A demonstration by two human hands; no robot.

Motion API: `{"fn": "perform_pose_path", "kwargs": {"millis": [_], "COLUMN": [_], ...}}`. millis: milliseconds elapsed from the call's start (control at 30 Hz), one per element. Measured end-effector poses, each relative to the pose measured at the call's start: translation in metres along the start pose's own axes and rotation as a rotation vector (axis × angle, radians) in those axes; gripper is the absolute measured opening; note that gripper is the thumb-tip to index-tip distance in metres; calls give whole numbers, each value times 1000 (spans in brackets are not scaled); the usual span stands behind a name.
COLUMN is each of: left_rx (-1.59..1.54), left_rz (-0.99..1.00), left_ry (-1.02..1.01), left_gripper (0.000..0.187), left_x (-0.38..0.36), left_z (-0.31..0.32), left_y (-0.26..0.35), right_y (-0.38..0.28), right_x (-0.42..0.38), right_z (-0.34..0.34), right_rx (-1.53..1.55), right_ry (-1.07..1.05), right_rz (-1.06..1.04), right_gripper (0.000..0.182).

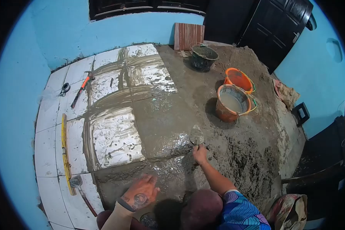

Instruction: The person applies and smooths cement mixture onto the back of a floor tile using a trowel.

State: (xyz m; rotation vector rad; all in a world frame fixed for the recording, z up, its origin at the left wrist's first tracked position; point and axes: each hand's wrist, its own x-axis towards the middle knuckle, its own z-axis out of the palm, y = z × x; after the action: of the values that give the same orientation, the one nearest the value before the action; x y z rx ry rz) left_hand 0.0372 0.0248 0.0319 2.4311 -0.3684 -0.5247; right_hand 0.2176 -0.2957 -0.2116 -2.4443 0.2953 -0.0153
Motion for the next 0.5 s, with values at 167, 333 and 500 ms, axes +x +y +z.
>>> {"fn": "perform_pose_path", "kwargs": {"millis": [167,333,500], "left_rx": [34,18,122], "left_rz": [-101,-195,-239], "left_ry": [-55,-182,-199], "left_gripper": [54,58,53], "left_x": [-5,13,52], "left_z": [14,16,25], "left_y": [-11,-30,-42], "right_y": [36,32,-3], "right_x": [-23,7,100], "right_z": [-31,-105,-224], "right_rx": [56,131,-32], "right_ry": [47,118,146], "right_rz": [14,-26,-274], "right_gripper": [32,52,52]}}
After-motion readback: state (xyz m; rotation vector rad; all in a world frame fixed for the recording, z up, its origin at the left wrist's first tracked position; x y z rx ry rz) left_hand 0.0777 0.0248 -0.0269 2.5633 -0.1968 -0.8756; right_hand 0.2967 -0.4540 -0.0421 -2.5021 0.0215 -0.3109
